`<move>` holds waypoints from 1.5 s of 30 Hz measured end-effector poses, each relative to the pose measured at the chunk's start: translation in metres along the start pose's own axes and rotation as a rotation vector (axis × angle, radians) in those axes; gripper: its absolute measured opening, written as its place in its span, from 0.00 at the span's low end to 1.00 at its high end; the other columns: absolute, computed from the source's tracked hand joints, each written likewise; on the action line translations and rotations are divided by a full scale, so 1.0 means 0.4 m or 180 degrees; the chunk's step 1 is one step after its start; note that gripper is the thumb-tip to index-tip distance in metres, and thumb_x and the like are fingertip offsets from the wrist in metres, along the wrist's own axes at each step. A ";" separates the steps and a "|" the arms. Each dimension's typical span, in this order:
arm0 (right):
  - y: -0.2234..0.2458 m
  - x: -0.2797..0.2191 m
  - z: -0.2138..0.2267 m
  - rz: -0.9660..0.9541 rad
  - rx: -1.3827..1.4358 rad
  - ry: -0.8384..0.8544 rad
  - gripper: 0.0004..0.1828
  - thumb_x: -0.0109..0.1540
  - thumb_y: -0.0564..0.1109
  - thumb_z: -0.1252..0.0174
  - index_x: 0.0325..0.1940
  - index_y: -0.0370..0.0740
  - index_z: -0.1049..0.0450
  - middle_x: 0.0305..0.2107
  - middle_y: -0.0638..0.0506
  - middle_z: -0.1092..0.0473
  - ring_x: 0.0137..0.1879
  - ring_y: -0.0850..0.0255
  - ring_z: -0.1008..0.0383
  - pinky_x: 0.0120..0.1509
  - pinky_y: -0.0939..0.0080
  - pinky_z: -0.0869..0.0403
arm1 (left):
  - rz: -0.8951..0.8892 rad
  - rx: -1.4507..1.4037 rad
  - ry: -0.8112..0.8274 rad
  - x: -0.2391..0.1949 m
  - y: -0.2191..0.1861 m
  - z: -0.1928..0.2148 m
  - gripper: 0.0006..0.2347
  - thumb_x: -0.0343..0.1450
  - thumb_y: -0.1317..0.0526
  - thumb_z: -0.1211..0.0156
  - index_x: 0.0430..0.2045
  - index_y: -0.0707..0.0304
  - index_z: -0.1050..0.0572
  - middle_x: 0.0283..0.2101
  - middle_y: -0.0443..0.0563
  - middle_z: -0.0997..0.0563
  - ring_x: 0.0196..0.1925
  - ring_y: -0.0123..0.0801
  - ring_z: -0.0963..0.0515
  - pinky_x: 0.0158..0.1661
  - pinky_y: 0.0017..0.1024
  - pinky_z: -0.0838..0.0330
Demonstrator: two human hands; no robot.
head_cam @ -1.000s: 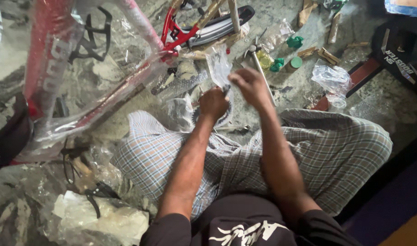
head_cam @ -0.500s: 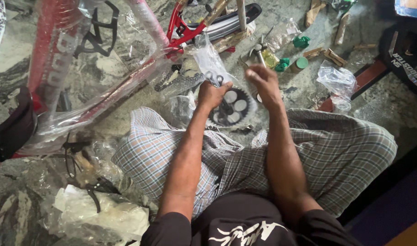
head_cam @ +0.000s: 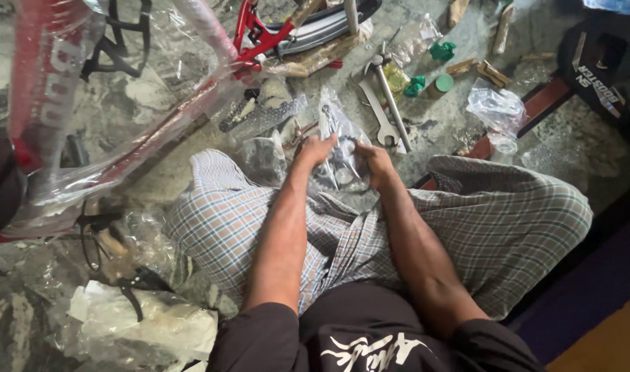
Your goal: The person assembles a bicycle by attaching the crankset and tightening bolts on the frame using a wrench and hammer. They handle the crankset, chainring, and various tools while working on the floor.
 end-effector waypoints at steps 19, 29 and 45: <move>0.110 -0.005 0.086 0.0779 -0.2288 -0.1773 0.21 0.62 0.52 0.37 0.50 0.31 0.21 0.40 0.41 0.22 0.47 0.51 0.22 0.55 0.50 0.27 | 0.0333 -0.0609 -0.0019 0.028 0.064 -0.006 0.06 0.71 0.63 0.39 0.30 0.69 0.22 0.20 0.54 0.25 0.14 0.36 0.27 0.16 0.39 0.33; 0.245 -0.003 0.065 0.1527 -0.2029 -0.1645 0.13 0.58 0.41 0.39 0.45 0.35 0.18 0.33 0.46 0.21 0.36 0.62 0.23 0.40 0.62 0.27 | -0.0435 -0.1890 0.0216 -0.075 -0.154 0.119 0.08 0.65 0.71 0.39 0.35 0.66 0.18 0.23 0.48 0.21 0.16 0.25 0.29 0.14 0.29 0.35; 0.306 -0.154 -0.180 0.1532 -0.3720 0.0170 0.41 0.56 0.38 0.37 0.74 0.41 0.39 0.44 0.40 0.24 0.45 0.52 0.23 0.48 0.53 0.24 | -0.1889 -0.2690 0.0667 -0.185 -0.348 0.123 0.10 0.67 0.70 0.38 0.41 0.69 0.20 0.29 0.40 0.24 0.27 0.19 0.31 0.29 0.20 0.37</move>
Point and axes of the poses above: each hand's wrist, its own x-axis towards the middle knuckle, its own z-axis out of the back of the hand, y = z × x, the point moved 10 cm from there along x, towards the middle knuckle
